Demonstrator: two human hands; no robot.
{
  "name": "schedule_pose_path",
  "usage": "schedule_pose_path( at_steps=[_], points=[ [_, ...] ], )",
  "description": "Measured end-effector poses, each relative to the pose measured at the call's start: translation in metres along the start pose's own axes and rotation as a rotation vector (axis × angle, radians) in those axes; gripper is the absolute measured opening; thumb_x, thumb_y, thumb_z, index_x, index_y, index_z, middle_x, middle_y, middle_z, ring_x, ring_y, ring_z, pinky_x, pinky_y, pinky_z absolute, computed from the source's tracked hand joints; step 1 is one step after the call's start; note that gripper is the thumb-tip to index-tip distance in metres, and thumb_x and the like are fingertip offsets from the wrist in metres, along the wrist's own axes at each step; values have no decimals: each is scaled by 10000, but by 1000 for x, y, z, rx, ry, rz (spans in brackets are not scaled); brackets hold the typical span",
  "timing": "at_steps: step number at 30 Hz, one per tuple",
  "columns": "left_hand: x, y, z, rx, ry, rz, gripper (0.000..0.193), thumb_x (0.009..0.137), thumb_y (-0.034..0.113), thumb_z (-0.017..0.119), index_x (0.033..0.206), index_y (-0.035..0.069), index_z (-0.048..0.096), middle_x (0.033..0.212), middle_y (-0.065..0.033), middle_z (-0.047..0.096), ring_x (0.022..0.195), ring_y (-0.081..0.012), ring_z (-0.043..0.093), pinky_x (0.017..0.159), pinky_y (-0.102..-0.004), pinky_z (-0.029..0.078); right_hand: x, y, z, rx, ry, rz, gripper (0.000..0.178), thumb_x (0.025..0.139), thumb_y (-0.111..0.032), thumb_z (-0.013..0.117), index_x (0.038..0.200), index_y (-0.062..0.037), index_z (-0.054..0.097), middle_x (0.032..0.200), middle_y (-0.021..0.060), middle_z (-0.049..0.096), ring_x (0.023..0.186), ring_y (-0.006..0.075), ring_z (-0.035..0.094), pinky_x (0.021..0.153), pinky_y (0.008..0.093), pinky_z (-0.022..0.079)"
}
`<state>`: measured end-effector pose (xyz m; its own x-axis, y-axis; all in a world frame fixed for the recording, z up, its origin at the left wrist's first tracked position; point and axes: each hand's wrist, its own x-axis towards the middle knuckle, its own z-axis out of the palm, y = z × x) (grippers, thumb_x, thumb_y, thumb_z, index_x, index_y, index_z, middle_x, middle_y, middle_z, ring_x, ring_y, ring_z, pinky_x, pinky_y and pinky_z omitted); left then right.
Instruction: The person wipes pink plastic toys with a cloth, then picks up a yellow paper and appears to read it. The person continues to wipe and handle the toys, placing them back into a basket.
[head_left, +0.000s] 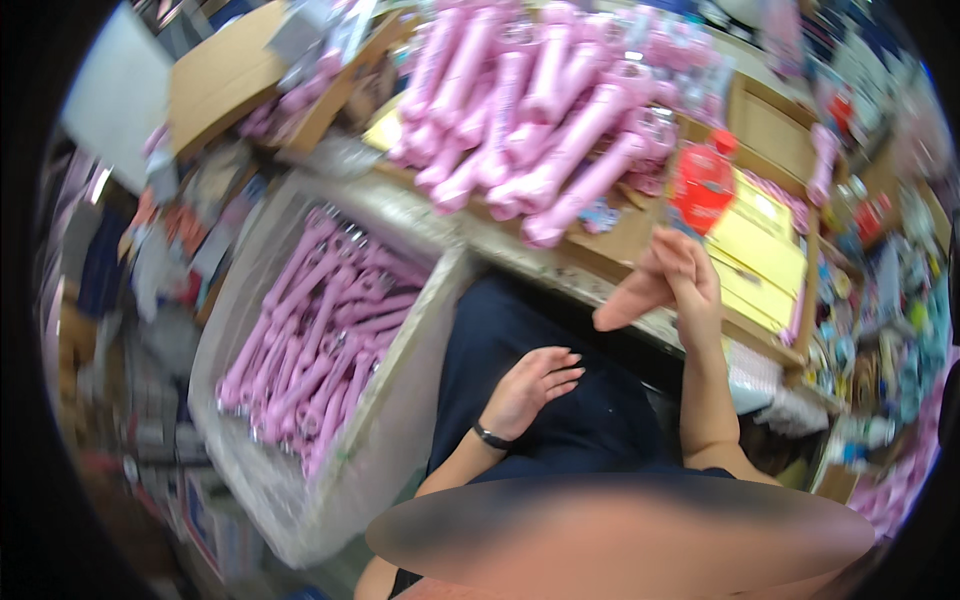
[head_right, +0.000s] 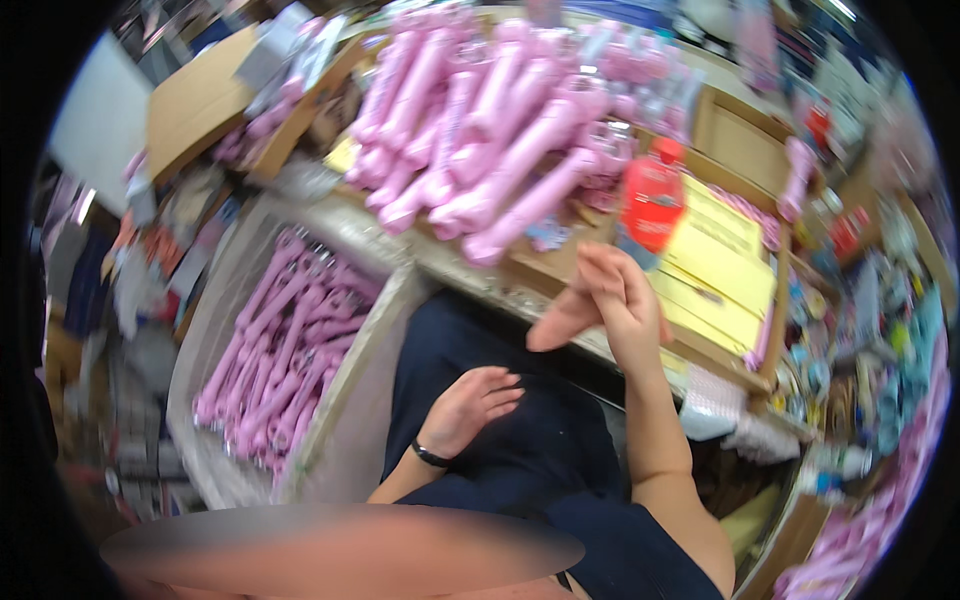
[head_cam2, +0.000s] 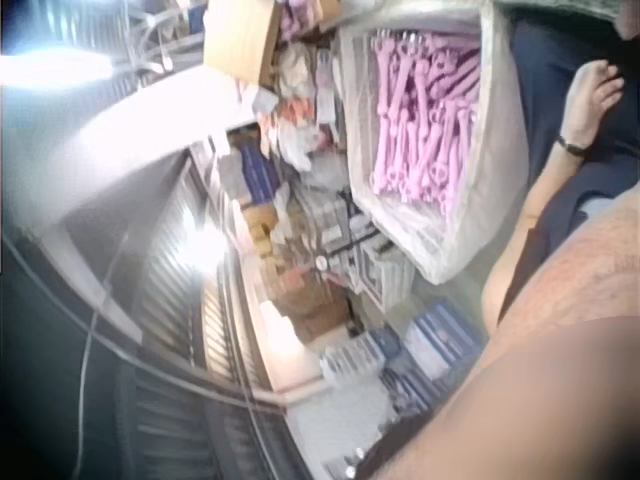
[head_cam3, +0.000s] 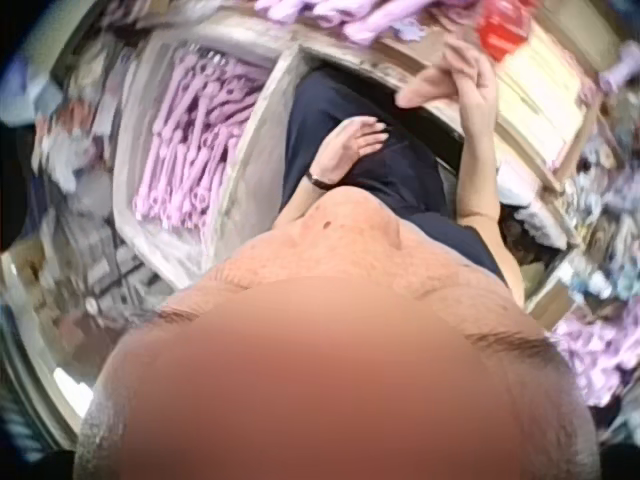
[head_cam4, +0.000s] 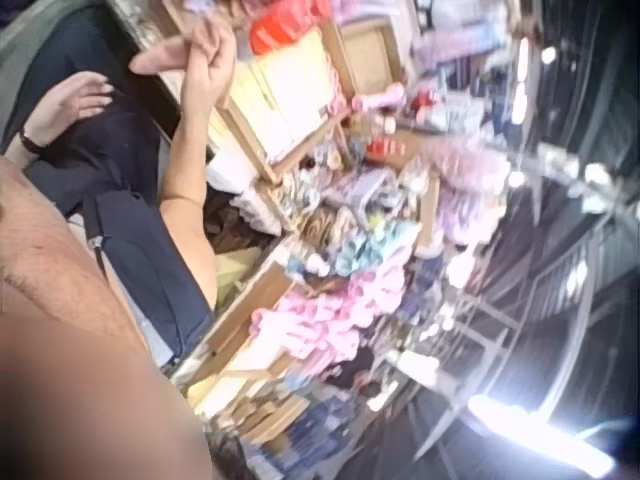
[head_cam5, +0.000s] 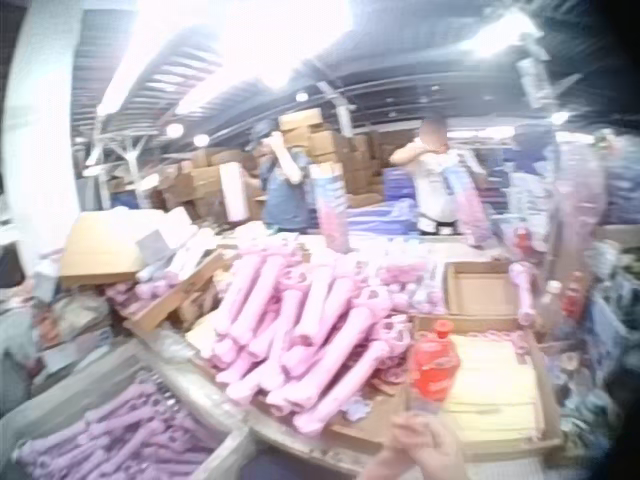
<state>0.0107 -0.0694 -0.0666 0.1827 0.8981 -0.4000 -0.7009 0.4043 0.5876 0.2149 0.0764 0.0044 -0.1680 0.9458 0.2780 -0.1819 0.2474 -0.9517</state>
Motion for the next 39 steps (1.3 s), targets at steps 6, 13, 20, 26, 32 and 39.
schedule_pose_path(
  at_steps=[6,13,20,26,32,39],
  points=[
    [-1,28,6,1292,109,1023,662,781,250,742,1340,62,441,1442,-190,330,1347,-349,316,1114,-455,239,-32,3,45,105,-763,487,267,828,1,551,1088,24,604,998,58,637,832,110,596,722,253,491],
    [-61,90,-39,651,64,190,225,933,125,539,1124,10,563,1008,-57,627,931,-139,605,820,-293,499,-27,22,54,170,-481,389,367,874,4,604,1230,-15,516,833,3,553,697,43,490,618,182,400],
    [-141,165,-164,-18,397,772,356,950,237,443,1103,-43,600,1016,-157,665,910,-258,651,849,-366,528,-39,35,24,-64,-408,568,242,920,-86,593,1155,-34,569,912,11,604,727,66,544,651,200,451],
    [-167,143,-222,-468,758,814,585,893,405,599,1313,24,455,1424,-161,350,1317,-286,349,1103,-400,298,-46,26,8,-153,-479,565,248,948,-187,582,1139,-29,583,925,31,617,803,100,584,703,250,492],
    [-123,117,-185,-111,355,807,326,995,214,449,1213,-8,545,1152,-144,620,1106,-265,582,1038,-398,422,-27,-8,-57,-521,-402,279,194,923,-185,601,1027,-24,627,878,50,645,789,119,595,721,275,487],
    [-69,116,-106,210,356,793,252,993,185,459,1136,10,569,1078,-106,630,994,-200,599,911,-328,467,34,3,-166,-1332,-136,76,198,829,-211,621,885,-23,644,898,164,653,833,317,635,768,390,505]
  ],
)
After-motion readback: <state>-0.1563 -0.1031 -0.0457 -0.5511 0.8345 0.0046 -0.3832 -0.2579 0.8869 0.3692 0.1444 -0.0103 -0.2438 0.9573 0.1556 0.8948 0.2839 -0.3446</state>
